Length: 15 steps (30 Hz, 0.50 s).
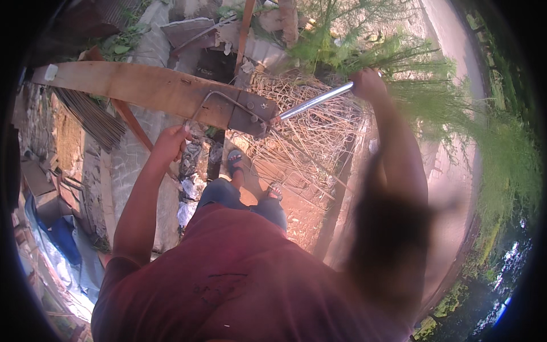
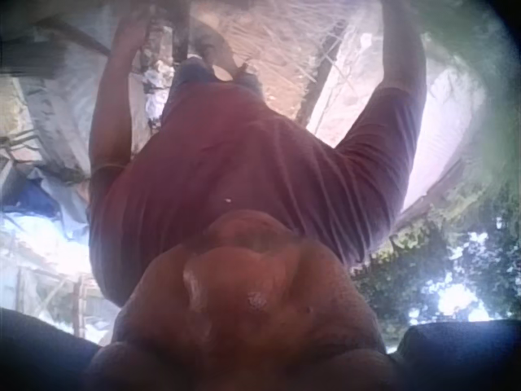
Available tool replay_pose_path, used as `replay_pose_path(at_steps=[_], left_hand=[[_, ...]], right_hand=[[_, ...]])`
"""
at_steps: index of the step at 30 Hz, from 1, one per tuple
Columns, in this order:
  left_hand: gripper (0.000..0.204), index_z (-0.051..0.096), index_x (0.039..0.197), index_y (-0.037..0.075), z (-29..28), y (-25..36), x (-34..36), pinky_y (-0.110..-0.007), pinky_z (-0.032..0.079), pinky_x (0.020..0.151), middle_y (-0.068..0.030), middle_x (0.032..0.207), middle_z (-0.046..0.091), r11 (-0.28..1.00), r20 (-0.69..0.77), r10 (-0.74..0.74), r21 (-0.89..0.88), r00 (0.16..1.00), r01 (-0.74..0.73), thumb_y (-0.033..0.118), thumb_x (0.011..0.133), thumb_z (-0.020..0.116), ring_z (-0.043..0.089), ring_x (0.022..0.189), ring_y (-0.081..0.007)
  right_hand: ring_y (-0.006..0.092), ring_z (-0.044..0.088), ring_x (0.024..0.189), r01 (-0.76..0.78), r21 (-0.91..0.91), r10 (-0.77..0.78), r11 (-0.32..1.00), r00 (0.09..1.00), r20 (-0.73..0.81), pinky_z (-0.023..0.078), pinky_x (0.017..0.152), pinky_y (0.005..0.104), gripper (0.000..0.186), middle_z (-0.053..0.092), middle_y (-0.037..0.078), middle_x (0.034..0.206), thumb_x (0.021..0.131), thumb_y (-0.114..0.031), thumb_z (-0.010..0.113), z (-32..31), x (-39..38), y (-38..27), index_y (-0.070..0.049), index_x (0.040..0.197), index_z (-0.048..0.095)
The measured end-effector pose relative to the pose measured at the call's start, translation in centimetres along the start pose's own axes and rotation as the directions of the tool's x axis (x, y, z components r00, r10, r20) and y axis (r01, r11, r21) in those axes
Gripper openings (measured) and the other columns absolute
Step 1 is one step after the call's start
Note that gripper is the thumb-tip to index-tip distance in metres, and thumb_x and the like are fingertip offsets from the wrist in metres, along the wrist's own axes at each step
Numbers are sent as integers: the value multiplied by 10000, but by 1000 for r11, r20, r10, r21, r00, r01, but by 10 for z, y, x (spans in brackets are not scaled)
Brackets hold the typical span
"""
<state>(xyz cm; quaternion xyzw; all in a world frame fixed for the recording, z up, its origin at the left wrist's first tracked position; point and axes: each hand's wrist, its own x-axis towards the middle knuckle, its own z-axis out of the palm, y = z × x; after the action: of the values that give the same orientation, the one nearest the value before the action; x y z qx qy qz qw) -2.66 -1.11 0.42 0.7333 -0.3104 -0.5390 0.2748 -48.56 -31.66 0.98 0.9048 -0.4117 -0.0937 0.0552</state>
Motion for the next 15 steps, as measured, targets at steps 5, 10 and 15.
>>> replay_pose_path(at_steps=[5, 10, 15], left_hand=[[317, 579, 1004, -12, 11, -43, -17, -400, 490, 737, -176, 869, 614, 654, -355, 670, 697, 652, -293, 292, 918, 570, 619, 813, -320], [347, 574, 1108, -3, 63, -54, -121, -416, 457, 868, -201, 1054, 617, 708, -456, 674, 623, 581, -333, 268, 893, 602, 592, 1004, -357], [418, 564, 1173, 21, 196, -85, -194, -317, 478, 822, -88, 947, 645, 959, 10, 237, -160, 971, -233, 371, 944, 546, 605, 903, -161]], right_hand=[[359, 611, 802, -68, 13, 69, 998, 995, -74, 464, 776, 469, 94, 648, 146, 773, 703, -178, 608, -9, -14, -9, -98, 745, 634], [351, 641, 848, -242, 23, 242, 970, 970, 9, 479, 809, 450, 146, 671, 161, 844, 713, -207, 608, -18, -52, -22, -111, 805, 669], [346, 654, 874, -272, 95, 282, 958, 952, -117, 496, 775, 445, 188, 684, 150, 892, 750, -240, 577, 8, -100, -38, -126, 850, 688]])
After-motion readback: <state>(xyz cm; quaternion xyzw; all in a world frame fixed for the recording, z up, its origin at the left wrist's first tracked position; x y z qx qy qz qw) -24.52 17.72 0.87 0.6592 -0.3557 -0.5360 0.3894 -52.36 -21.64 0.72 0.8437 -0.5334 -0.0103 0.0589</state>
